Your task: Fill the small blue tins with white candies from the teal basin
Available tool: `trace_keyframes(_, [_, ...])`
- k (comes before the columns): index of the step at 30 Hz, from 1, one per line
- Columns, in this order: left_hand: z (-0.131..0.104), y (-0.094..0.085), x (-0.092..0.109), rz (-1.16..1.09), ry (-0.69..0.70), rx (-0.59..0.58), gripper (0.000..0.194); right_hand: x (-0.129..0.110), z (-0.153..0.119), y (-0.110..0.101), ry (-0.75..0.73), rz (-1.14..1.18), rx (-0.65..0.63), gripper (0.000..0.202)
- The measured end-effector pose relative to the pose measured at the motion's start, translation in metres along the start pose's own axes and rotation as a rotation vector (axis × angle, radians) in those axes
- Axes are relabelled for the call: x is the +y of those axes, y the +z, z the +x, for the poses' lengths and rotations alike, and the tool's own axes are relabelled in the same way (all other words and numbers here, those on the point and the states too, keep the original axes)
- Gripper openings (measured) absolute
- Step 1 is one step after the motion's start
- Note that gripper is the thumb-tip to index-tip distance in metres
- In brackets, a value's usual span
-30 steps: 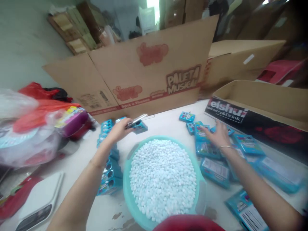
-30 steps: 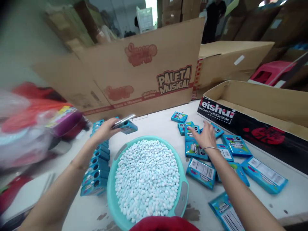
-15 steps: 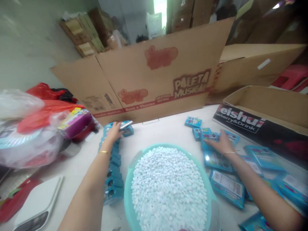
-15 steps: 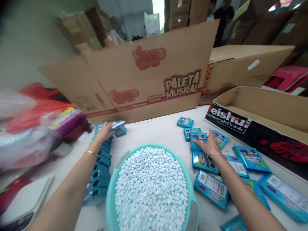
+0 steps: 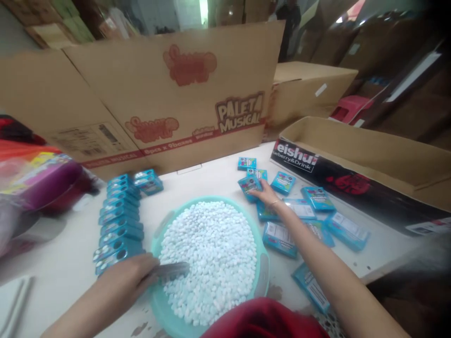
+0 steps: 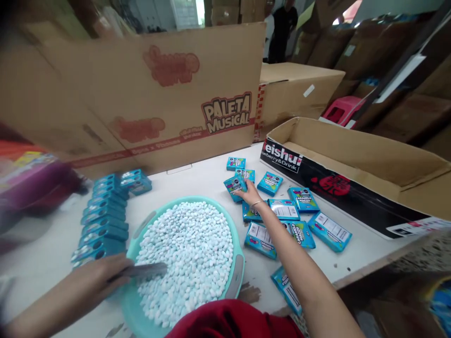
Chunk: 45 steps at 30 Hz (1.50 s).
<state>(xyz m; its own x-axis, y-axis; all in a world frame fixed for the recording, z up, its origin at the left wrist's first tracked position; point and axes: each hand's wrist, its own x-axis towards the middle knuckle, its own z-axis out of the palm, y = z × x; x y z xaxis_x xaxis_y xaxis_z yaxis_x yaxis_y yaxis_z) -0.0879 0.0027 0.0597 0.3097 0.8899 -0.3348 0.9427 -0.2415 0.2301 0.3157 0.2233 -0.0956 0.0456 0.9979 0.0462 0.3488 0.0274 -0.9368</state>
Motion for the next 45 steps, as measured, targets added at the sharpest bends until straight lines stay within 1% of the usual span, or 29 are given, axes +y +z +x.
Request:
trace_keyframes(1, [-0.001, 0.010, 0.003, 0.002, -0.035, -0.039, 0.023, -0.005, -0.007, 0.000, -0.037, 0.042, -0.009, 0.054])
trace_keyframes(3, [0.006, 0.029, 0.014, -0.011, -0.085, -0.087, 0.027, -0.015, -0.024, -0.001, -0.102, 0.117, -0.010, 0.050])
trace_keyframes(6, [0.028, 0.056, 0.042, -0.059, -0.084, -0.053, 0.029, -0.030, -0.057, -0.004, -0.151, 0.209, 0.025, 0.050])
trace_keyframes(8, [0.043, 0.069, 0.062, -0.140, -0.056, -0.004, 0.027, -0.041, -0.079, -0.008, -0.154, 0.264, 0.051, 0.051])
trace_keyframes(11, [0.059, 0.077, 0.083, -0.261, -0.018, 0.037, 0.024, -0.060, -0.111, -0.019, -0.127, 0.348, 0.085, 0.052])
trace_keyframes(13, [0.063, 0.077, 0.087, -0.314, 0.003, 0.038, 0.022, -0.072, -0.128, -0.029, -0.090, 0.383, 0.071, 0.048])
trace_keyframes(15, [0.063, 0.073, 0.086, -0.365, 0.021, 0.042, 0.022, -0.081, -0.144, -0.039, -0.075, 0.369, 0.058, 0.042])
trace_keyframes(17, [0.059, 0.065, 0.081, -0.404, 0.038, 0.050, 0.023, -0.086, -0.158, -0.049, -0.099, 0.321, 0.047, 0.038])
trace_keyframes(19, [0.051, 0.053, 0.075, -0.427, 0.055, 0.065, 0.022, -0.090, -0.169, -0.055, -0.138, 0.267, 0.007, 0.038])
trace_keyframes(22, [0.035, 0.025, 0.065, -0.439, 0.091, 0.118, 0.022, -0.101, -0.180, -0.055, -0.258, 0.089, -0.044, 0.038])
trace_keyframes(24, [0.023, 0.000, 0.061, -0.421, 0.128, 0.158, 0.022, -0.111, -0.183, -0.050, -0.383, -0.071, -0.069, 0.033])
trace_keyframes(26, [0.011, -0.025, 0.061, -0.374, 0.159, 0.189, 0.020, -0.123, -0.184, -0.041, -0.491, -0.158, -0.120, 0.031])
trace_keyframes(29, [-0.001, -0.059, 0.067, -0.268, 0.184, 0.184, 0.020, -0.136, -0.185, -0.023, -0.559, -0.148, -0.238, 0.033])
trace_keyframes(31, [-0.004, -0.075, 0.074, -0.187, 0.211, 0.135, 0.022, -0.141, -0.186, -0.011, -0.568, -0.119, -0.298, 0.034])
trace_keyframes(34, [-0.002, -0.093, 0.084, -0.091, 0.246, 0.061, 0.024, -0.144, -0.189, 0.003, -0.585, -0.081, -0.339, 0.037])
trace_keyframes(37, [0.002, -0.107, 0.088, -0.011, 0.241, 0.014, 0.025, -0.145, -0.192, 0.010, -0.596, -0.056, -0.351, 0.039])
trace_keyframes(40, [0.003, -0.118, 0.094, 0.105, 0.256, 0.015, 0.024, -0.144, -0.194, 0.013, -0.597, -0.041, -0.353, 0.038])
trace_keyframes(42, [0.002, -0.123, 0.103, 0.195, 0.257, 0.029, 0.021, -0.143, -0.195, 0.014, -0.598, -0.034, -0.350, 0.038])
trace_keyframes(45, [-0.005, -0.129, 0.119, 0.309, 0.215, 0.042, 0.013, -0.139, -0.196, 0.016, -0.612, -0.024, -0.332, 0.040])
